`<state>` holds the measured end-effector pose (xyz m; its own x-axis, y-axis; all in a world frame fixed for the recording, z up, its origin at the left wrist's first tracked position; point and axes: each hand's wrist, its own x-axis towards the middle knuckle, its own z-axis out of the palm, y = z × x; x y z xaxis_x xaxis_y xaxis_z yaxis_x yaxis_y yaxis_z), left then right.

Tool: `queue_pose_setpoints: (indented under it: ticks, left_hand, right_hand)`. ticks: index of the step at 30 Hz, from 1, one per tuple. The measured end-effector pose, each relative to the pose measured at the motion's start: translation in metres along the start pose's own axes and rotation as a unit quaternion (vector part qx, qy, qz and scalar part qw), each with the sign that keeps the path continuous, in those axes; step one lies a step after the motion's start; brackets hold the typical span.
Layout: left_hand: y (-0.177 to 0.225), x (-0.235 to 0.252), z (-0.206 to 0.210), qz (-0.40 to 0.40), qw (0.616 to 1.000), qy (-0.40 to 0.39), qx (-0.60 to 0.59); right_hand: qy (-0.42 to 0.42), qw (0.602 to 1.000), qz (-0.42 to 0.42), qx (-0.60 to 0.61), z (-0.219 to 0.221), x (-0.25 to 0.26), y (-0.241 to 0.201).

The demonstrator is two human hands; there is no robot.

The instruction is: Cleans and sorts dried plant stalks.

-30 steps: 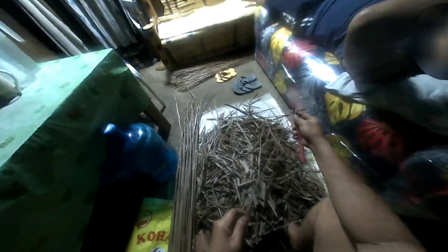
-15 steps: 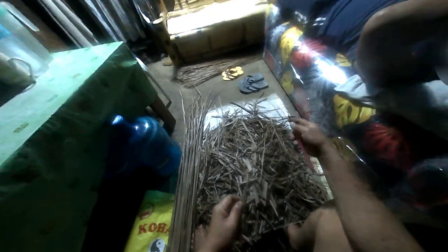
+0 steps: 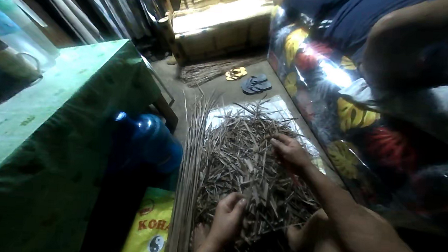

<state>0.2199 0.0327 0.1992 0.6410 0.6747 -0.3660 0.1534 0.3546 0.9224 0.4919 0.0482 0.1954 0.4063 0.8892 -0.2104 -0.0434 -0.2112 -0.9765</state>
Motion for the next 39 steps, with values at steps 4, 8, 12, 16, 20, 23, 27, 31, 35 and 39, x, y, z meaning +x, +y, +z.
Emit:
queue_pose_setpoints:
  ticks: [4, 8, 12, 16, 20, 23, 27, 31, 35, 39]
  left_hand:
    - [0.001, -0.003, 0.0, -0.013, 0.999, -0.019, -0.029]
    - [-0.001, -0.003, -0.001, -0.011, 0.999, -0.03, -0.044]
    - [-0.001, -0.001, -0.001, -0.011, 0.998, -0.031, -0.054]
    - [-0.001, -0.002, 0.001, -0.022, 0.997, -0.036, -0.057]
    - [-0.001, -0.004, 0.003, -0.024, 0.997, -0.045, -0.065]
    - [-0.002, -0.005, 0.004, -0.026, 0.996, -0.05, -0.067]
    - [-0.003, -0.008, 0.005, -0.031, 0.996, -0.058, -0.062]
    - [-0.002, -0.01, 0.005, -0.031, 0.996, -0.059, -0.063]
    - [-0.003, -0.009, 0.003, -0.028, 0.996, -0.056, -0.063]
    - [-0.002, 0.002, -0.001, -0.039, 0.998, -0.01, -0.043]
  right_hand:
    - [0.018, 1.0, 0.004, 0.004, -0.001, 0.002, 0.001]
    - [0.026, 1.0, -0.007, -0.009, -0.003, 0.005, 0.003]
    - [0.042, 0.998, -0.027, -0.032, -0.005, 0.01, 0.003]
    - [0.063, 0.997, -0.029, -0.041, -0.006, 0.012, 0.002]
    - [0.082, 0.994, -0.038, -0.068, -0.012, 0.015, 0.001]
    - [0.101, 0.99, -0.046, -0.084, -0.021, 0.021, 0.004]
    - [0.138, 0.988, -0.044, -0.045, -0.038, 0.032, 0.005]
    - [0.178, 0.983, -0.037, -0.014, -0.057, 0.041, 0.005]
    - [0.215, 0.977, -0.004, 0.01, -0.074, 0.048, 0.003]
    - [0.103, 0.992, 0.076, -0.002, -0.063, 0.033, -0.009]
